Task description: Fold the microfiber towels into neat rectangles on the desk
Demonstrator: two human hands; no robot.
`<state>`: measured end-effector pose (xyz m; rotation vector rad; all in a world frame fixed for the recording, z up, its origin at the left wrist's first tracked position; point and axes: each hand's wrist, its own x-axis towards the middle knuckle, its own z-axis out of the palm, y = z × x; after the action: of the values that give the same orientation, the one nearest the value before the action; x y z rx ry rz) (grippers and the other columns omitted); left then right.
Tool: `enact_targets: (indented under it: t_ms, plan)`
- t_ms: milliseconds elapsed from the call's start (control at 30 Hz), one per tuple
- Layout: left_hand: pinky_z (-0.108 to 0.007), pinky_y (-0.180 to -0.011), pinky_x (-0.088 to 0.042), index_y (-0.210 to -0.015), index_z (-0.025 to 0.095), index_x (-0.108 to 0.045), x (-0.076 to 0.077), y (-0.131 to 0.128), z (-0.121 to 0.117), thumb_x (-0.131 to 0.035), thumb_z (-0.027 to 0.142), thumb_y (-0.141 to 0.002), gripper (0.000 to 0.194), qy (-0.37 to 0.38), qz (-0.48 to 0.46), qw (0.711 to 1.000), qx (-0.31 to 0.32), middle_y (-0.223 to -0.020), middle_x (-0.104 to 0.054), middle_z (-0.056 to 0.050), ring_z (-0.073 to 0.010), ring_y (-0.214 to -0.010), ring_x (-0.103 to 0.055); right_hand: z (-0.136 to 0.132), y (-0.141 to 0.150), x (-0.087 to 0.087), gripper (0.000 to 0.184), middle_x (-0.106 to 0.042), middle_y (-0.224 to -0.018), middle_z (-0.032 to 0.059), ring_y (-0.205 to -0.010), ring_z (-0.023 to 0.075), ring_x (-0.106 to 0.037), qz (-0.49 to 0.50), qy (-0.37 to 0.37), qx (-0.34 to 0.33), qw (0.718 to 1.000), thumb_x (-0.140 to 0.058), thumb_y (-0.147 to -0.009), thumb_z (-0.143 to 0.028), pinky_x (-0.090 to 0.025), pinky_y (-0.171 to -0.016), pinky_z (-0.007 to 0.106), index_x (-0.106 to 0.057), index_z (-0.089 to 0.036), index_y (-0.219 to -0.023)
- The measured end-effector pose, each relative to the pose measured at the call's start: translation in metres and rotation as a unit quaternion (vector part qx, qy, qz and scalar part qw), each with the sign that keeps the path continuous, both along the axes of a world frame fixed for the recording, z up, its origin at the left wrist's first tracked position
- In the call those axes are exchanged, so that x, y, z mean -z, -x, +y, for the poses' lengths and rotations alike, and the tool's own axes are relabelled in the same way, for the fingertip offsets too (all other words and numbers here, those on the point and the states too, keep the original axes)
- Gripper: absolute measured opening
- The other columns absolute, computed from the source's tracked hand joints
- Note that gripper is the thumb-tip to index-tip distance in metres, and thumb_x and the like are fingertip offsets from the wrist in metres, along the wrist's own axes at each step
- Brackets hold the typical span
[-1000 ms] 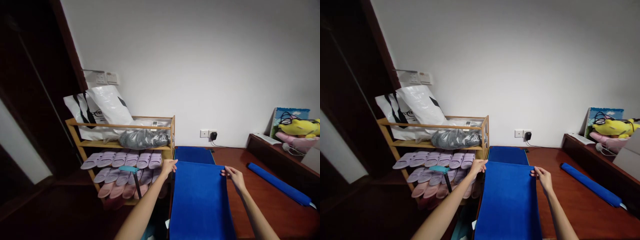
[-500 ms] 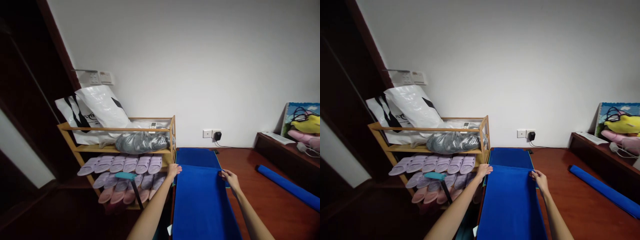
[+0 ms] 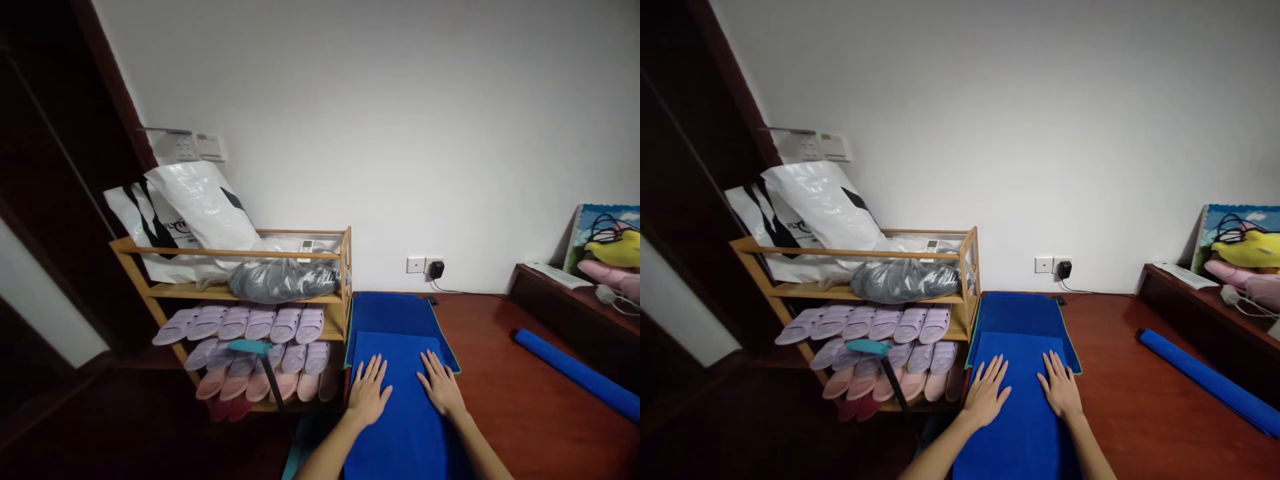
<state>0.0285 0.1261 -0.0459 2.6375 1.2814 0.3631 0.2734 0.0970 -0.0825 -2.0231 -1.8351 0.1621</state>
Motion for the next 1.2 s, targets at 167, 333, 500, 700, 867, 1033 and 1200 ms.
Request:
enact_targets:
  t_ms: [167, 333, 500, 700, 867, 1033, 1200]
  plan:
    - [-0.052, -0.114, -0.014, -0.147, 0.026, -0.017, -0.001, 0.004, -0.002, -0.025, 0.050, -0.094, 0.059, -0.007, -0.005, 1.000, 0.009, -0.154, -0.016, -0.004, -0.0240, -0.140, -0.012, -0.006, -0.002, -0.001, 0.065, -0.023, -0.152, 0.0050, -0.140, 0.0204, -0.016, -0.061, 0.012, 0.009, 0.998, -0.021, -0.089, -0.059, -0.020, -0.110, 0.050, -0.020, -0.026, -0.145]
    - [-0.051, -0.114, -0.015, -0.147, 0.029, -0.014, -0.003, 0.012, -0.019, -0.025, 0.052, -0.094, 0.059, -0.010, -0.007, 1.000, 0.020, -0.154, -0.013, -0.002, -0.0232, -0.141, -0.011, -0.024, 0.005, -0.001, 0.064, -0.022, -0.152, 0.0042, -0.140, 0.0209, -0.016, -0.068, 0.006, 0.011, 0.998, -0.021, -0.090, -0.058, -0.020, -0.110, 0.051, -0.021, -0.026, -0.145]
    - [-0.051, -0.114, -0.015, -0.147, 0.031, -0.008, -0.010, 0.026, -0.048, -0.026, 0.054, -0.094, 0.060, -0.002, -0.008, 0.999, 0.041, -0.154, -0.010, -0.001, -0.0232, -0.141, -0.010, -0.054, 0.014, 0.000, 0.063, -0.019, -0.152, 0.0022, -0.140, 0.0216, -0.015, -0.062, 0.011, 0.011, 0.998, -0.020, -0.089, -0.058, -0.019, -0.110, 0.052, -0.015, -0.029, -0.145]
    - [-0.052, -0.114, -0.017, -0.146, 0.032, -0.003, -0.022, 0.043, -0.092, -0.031, 0.053, -0.093, 0.063, 0.013, 0.000, 0.998, 0.065, -0.154, -0.006, -0.001, -0.0256, -0.140, -0.010, -0.101, 0.026, -0.002, 0.064, -0.018, -0.152, 0.0011, -0.140, 0.0228, -0.015, -0.039, 0.015, 0.008, 0.999, -0.023, -0.089, -0.059, -0.019, -0.110, 0.053, -0.012, -0.032, -0.146]
    - [-0.051, -0.113, -0.018, -0.146, 0.033, -0.002, -0.023, 0.053, -0.124, -0.033, 0.053, -0.093, 0.065, 0.037, -0.011, 0.996, 0.076, -0.153, -0.004, -0.001, -0.0267, -0.140, -0.009, -0.133, 0.036, 0.000, 0.064, -0.019, -0.152, 0.0012, -0.139, 0.0242, -0.018, -0.019, 0.011, 0.009, 1.000, -0.027, -0.088, -0.058, -0.019, -0.110, 0.053, -0.013, -0.034, -0.146]
    - [-0.050, -0.110, -0.026, -0.145, 0.035, -0.018, -0.016, 0.061, -0.132, -0.045, 0.047, -0.090, 0.062, 0.050, -0.044, 0.994, 0.081, -0.152, -0.021, -0.002, -0.0273, -0.137, -0.024, -0.133, 0.022, -0.007, 0.054, -0.037, -0.146, 0.0032, -0.133, 0.0252, -0.032, 0.031, -0.005, 0.016, 0.999, -0.028, -0.089, -0.056, -0.022, -0.107, 0.053, -0.040, -0.034, -0.136]
    - [-0.039, -0.101, -0.039, -0.124, 0.025, -0.055, -0.032, 0.055, -0.079, -0.030, 0.033, -0.097, 0.037, -0.015, -0.114, 0.992, -0.044, -0.128, -0.057, -0.006, -0.0203, -0.119, -0.050, -0.091, -0.013, -0.021, 0.048, -0.051, -0.133, 0.0043, -0.122, 0.0238, -0.043, 0.051, -0.057, 0.052, 0.996, -0.026, -0.090, -0.053, -0.032, -0.100, 0.047, -0.054, -0.033, -0.123]
